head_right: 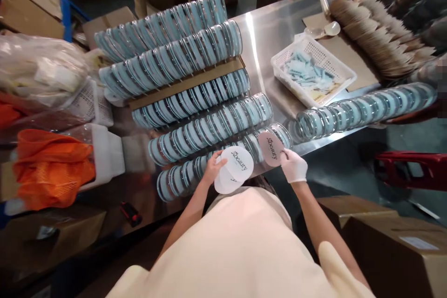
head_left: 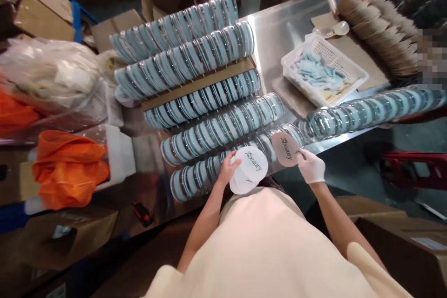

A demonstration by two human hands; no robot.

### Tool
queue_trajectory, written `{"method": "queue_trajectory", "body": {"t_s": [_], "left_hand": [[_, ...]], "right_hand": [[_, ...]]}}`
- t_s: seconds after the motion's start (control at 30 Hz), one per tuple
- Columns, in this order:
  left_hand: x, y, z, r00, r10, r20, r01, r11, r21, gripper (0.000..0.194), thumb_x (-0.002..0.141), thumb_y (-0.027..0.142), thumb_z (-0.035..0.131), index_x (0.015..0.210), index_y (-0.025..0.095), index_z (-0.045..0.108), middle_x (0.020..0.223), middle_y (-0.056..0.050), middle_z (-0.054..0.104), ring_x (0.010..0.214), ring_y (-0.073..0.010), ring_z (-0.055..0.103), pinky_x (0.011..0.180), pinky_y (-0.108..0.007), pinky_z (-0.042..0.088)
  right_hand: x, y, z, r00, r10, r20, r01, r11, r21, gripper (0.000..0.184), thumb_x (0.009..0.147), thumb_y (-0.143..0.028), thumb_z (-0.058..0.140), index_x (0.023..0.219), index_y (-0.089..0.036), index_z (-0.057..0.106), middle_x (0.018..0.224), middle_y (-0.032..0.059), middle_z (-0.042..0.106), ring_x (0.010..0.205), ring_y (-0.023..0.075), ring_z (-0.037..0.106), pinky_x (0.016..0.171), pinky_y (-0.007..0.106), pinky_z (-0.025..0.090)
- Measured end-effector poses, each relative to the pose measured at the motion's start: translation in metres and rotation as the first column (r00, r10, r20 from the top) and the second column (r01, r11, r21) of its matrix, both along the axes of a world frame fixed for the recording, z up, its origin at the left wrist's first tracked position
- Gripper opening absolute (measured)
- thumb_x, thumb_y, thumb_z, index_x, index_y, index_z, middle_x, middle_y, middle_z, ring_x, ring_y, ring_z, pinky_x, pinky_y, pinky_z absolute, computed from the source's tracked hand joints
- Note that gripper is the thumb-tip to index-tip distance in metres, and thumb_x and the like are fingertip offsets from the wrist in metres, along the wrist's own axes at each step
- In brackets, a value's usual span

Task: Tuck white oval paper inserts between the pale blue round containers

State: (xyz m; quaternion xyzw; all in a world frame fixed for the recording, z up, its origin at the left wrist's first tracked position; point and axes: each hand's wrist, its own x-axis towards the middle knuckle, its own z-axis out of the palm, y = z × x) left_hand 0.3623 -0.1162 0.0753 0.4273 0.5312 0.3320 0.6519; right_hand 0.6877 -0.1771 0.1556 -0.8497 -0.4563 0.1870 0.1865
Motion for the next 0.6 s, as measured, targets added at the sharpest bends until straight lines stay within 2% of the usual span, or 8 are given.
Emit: {"method": "queue_trajectory", "body": {"t_s": [0.07, 0.17, 0.23, 0.37, 0.43, 0.47, 0.53, 0.6], "left_hand": [[-0.008, 0.005, -0.005, 0.993, 0.099, -0.057, -0.094, 0.992, 0.083, 0.055, 0.080, 0.049, 0.076, 0.123, 0.017, 0.062, 0.117, -0.011, 0.073, 0.104, -0.0249, 0.069, 0.094, -0.038, 0.056], [-0.015, 0.013, -0.009, 0.985, 0.117, -0.130, -0.093, 0.980, 0.175, 0.049, 0.082, 0.045, 0.075, 0.121, 0.017, 0.064, 0.117, -0.011, 0.073, 0.105, -0.0253, 0.069, 0.097, -0.039, 0.055], [-0.016, 0.017, -0.011, 0.986, 0.089, -0.138, -0.062, 0.981, 0.185, 0.049, 0.082, 0.045, 0.074, 0.120, 0.017, 0.064, 0.114, -0.011, 0.074, 0.102, -0.0251, 0.069, 0.095, -0.039, 0.055], [-0.018, 0.019, -0.014, 0.992, 0.054, -0.115, -0.032, 0.982, 0.184, 0.052, 0.080, 0.050, 0.075, 0.119, 0.017, 0.064, 0.111, -0.010, 0.074, 0.098, -0.0244, 0.070, 0.091, -0.038, 0.056], [-0.019, 0.019, -0.015, 0.993, 0.040, -0.113, -0.020, 0.984, 0.175, 0.053, 0.080, 0.051, 0.075, 0.119, 0.017, 0.064, 0.109, -0.010, 0.075, 0.096, -0.0243, 0.070, 0.087, -0.037, 0.057], [-0.020, 0.019, -0.015, 0.993, 0.028, -0.117, -0.008, 0.985, 0.174, 0.053, 0.080, 0.050, 0.075, 0.120, 0.017, 0.064, 0.108, -0.010, 0.075, 0.095, -0.0244, 0.070, 0.086, -0.037, 0.057], [-0.021, 0.018, -0.016, 0.989, 0.002, -0.146, 0.024, 0.983, 0.180, 0.051, 0.081, 0.046, 0.074, 0.121, 0.017, 0.065, 0.107, -0.010, 0.075, 0.095, -0.0247, 0.070, 0.085, -0.037, 0.056], [-0.020, 0.018, -0.017, 0.985, -0.013, -0.170, 0.044, 0.982, 0.184, 0.049, 0.082, 0.043, 0.074, 0.122, 0.017, 0.065, 0.108, -0.010, 0.076, 0.097, -0.0249, 0.070, 0.088, -0.037, 0.056]], "right_hand": [[-0.011, 0.012, 0.014, 0.976, 0.182, 0.122, -0.163, 0.975, -0.149, 0.035, 0.096, -0.030, 0.050, 0.112, -0.020, 0.080, 0.117, 0.0126, 0.078, 0.106, 0.0276, 0.073, 0.094, 0.034, 0.053], [-0.035, 0.042, 0.026, 0.908, 0.382, 0.172, -0.287, 0.866, -0.410, 0.032, 0.096, -0.023, 0.051, 0.106, -0.015, 0.080, 0.107, 0.0195, 0.078, 0.099, 0.0304, 0.075, 0.089, 0.037, 0.054], [-0.049, 0.065, 0.022, 0.887, 0.441, 0.141, -0.326, 0.811, -0.486, 0.029, 0.093, -0.020, 0.055, 0.104, -0.012, 0.080, 0.103, 0.0237, 0.077, 0.101, 0.0334, 0.074, 0.090, 0.041, 0.054], [-0.060, 0.091, -0.006, 0.896, 0.443, 0.019, -0.381, 0.792, -0.478, 0.027, 0.091, -0.019, 0.060, 0.106, -0.014, 0.082, 0.107, 0.0249, 0.077, 0.107, 0.0339, 0.073, 0.096, 0.042, 0.053], [-0.059, 0.087, -0.024, 0.906, 0.424, -0.011, -0.382, 0.805, -0.455, 0.029, 0.093, -0.022, 0.058, 0.111, -0.019, 0.082, 0.110, 0.0216, 0.077, 0.107, 0.0321, 0.074, 0.097, 0.041, 0.053], [-0.059, 0.082, -0.033, 0.924, 0.380, -0.041, -0.361, 0.834, -0.416, 0.030, 0.094, -0.024, 0.058, 0.113, -0.021, 0.082, 0.110, 0.0193, 0.078, 0.109, 0.0313, 0.073, 0.099, 0.041, 0.053], [-0.059, 0.070, -0.048, 0.954, 0.238, -0.181, -0.284, 0.909, -0.304, 0.031, 0.094, -0.027, 0.058, 0.114, -0.023, 0.081, 0.110, 0.0145, 0.079, 0.112, 0.0291, 0.072, 0.102, 0.039, 0.052], [-0.060, 0.058, -0.059, 0.927, 0.123, -0.355, -0.208, 0.955, -0.213, 0.035, 0.096, -0.030, 0.051, 0.116, -0.021, 0.079, 0.110, 0.0109, 0.079, 0.113, 0.0255, 0.071, 0.101, 0.035, 0.053]]}}
